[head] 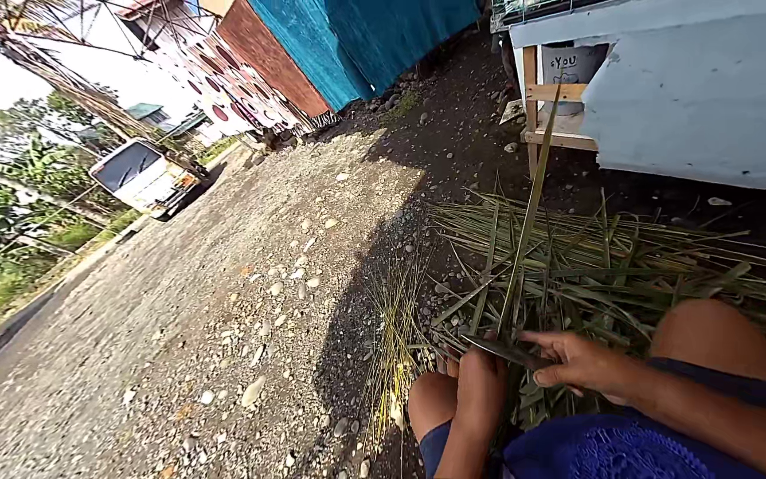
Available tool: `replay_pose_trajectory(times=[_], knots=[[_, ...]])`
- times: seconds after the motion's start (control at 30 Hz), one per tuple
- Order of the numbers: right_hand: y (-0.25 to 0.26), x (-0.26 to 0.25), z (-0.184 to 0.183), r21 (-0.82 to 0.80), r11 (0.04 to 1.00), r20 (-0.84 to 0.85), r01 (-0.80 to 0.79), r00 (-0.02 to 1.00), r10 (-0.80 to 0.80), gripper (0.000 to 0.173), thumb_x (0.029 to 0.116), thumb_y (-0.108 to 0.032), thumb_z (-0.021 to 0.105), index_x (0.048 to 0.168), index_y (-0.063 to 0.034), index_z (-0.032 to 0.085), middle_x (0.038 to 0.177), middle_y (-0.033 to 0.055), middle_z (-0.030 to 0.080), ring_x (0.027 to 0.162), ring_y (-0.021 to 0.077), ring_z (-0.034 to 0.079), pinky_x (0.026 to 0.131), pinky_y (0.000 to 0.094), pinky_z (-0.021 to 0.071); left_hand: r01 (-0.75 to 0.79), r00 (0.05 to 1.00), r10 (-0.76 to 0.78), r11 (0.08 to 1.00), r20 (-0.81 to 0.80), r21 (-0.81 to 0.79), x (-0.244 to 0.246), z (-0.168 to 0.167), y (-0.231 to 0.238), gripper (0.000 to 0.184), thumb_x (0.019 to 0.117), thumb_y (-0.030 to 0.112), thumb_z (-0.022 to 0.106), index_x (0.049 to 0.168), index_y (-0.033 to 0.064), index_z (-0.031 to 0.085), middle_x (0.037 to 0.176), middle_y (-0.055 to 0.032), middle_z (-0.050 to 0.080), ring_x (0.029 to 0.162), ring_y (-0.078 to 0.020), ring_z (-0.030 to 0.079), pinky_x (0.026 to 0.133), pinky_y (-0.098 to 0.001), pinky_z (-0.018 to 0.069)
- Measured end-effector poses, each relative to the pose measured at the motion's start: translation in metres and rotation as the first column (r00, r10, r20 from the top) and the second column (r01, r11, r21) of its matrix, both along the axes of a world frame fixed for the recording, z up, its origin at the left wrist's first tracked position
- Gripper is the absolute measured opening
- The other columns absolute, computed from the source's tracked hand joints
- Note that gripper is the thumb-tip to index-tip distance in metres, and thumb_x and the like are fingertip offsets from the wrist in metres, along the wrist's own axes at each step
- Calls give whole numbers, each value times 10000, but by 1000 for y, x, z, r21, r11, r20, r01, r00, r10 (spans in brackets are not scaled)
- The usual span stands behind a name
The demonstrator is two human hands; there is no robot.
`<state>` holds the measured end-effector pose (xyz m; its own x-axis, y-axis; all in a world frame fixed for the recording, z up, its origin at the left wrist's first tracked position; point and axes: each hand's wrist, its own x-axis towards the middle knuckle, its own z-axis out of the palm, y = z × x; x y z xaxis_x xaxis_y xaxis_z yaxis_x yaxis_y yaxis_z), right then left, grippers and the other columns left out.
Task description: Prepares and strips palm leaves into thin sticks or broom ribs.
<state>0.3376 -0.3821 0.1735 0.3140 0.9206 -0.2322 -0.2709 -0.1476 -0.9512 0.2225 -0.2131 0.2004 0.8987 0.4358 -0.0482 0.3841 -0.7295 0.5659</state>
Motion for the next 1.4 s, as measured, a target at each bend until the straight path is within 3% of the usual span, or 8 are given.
replay_pose_trajectory(times=[0.27,0.37,0.6,0.73,0.93,1.17,1.27,1.4], knots=[[9,-12,-4,-27,988,-84,155,984,-157,715,940,-104,721,1572,-108,385,840,34,615,548,57,476,482,210,387,25,997,-8,970,-72,241,2,-1,-15,279,1027,99,503,1157,-23,717,1051,-204,733,989,-352,727,896,-512,573],[15,-11,-7,-37,961,-98,273,956,-275,379,951,-88,709,1308,-56,587,811,22,608,520,48,459,459,199,376,62,991,-34,974,-132,217,4,2,-27,309,1053,122,483,1214,-15,707,1080,-205,730,1016,-348,724,913,-512,570],[21,8,-24,10,852,-31,524,852,-523,169,947,-16,680,1115,-12,664,867,33,658,567,44,531,489,197,438,129,992,-130,977,-9,171,-2,-6,-24,338,1050,110,479,1268,-39,691,1074,-205,749,995,-336,740,934,-491,571],[13,21,-23,-39,828,-218,559,804,-553,184,995,-7,605,1175,-38,625,815,26,627,508,57,491,447,200,420,135,990,-139,982,25,132,-9,-14,-19,329,1040,99,488,1250,-44,699,1049,-194,754,975,-312,743,937,-472,569],[11,-2,-29,76,944,-262,320,920,-290,263,882,-17,746,1127,-51,656,858,4,691,552,38,538,479,189,436,115,993,-114,980,13,-162,-2,-8,-10,326,1060,135,482,1243,-34,692,1022,-151,751,909,-195,725,893,-406,571],[9,2,-28,132,924,-225,360,918,-325,313,830,35,756,1130,-45,722,948,-6,745,576,5,559,492,161,439,113,994,-100,888,53,-446,-4,-9,0,296,1071,154,466,1164,2,703,715,10,619,581,-41,545,596,-249,503],[8,2,-24,140,923,-200,358,923,-328,511,827,41,756,1323,-20,651,1099,13,737,639,5,592,535,158,475,102,995,-86,839,54,-535,-4,-6,0,293,1077,151,460,1162,1,697,650,35,558,517,-35,483,517,-228,449],[8,3,-23,142,924,-179,356,927,-330,553,813,56,771,1344,-24,641,1106,14,738,640,6,590,538,155,475,90,996,-68,789,59,-608,-5,-5,-1,284,1080,149,450,1129,6,690,617,43,521,477,-32,441,462,-211,399]])
